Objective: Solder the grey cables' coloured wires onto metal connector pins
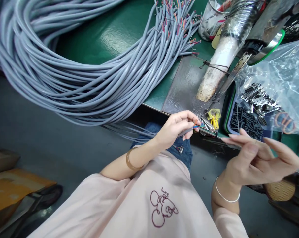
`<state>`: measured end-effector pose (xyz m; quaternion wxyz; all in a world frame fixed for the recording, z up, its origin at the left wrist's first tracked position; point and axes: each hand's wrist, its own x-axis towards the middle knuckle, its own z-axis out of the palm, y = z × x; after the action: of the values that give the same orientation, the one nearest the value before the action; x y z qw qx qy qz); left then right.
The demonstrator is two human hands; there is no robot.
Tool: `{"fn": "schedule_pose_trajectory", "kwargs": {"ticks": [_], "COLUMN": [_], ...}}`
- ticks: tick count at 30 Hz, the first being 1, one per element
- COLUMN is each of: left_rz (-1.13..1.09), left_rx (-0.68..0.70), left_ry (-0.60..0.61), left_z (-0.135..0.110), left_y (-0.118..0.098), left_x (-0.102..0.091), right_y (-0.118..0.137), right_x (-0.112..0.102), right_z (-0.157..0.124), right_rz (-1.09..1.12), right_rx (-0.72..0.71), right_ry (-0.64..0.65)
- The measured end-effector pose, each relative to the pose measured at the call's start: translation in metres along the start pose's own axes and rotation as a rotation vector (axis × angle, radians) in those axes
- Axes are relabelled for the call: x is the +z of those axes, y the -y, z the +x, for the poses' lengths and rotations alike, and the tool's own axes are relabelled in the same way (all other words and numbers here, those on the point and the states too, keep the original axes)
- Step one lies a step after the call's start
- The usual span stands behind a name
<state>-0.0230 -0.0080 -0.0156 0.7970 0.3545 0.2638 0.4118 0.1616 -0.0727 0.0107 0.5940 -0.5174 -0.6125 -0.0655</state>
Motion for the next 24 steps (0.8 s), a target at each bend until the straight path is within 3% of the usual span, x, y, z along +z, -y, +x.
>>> {"fn": "schedule_pose_trajectory", "kwargs": {"ticks": [2, 6, 9, 15, 24], "left_rz": [-0.021, -0.032, -0.029, -0.117, -0.143], "left_rx": [-0.02, -0.04, -0.051, -0.007, 0.001], "left_ry": [0.006, 0.006, 0.01, 0.16, 0.238], "left_z": [0.001, 0.0, -0.001, 0.0, -0.003], "left_y": [0.001, 0.003, 0.002, 0.002, 0.004], "left_x": [0.0, 0.001, 0.001, -0.005, -0.013], "right_y": [0.004, 0.009, 0.009, 0.007, 0.009], "right_x": [0.007, 0.012, 0.013, 0.019, 0.021], "right_z": [-0.002, -0.005, -0.006, -0.011, -0.014], "right_rz": [-0.049, -0.114, -0.178, 0.007, -0.006], "right_rx": [-0.025, -0.087, -0.124, 0.083, -0.016], "right_ry": [-0.016, 0.182, 0.254, 0.234, 0.209]}}
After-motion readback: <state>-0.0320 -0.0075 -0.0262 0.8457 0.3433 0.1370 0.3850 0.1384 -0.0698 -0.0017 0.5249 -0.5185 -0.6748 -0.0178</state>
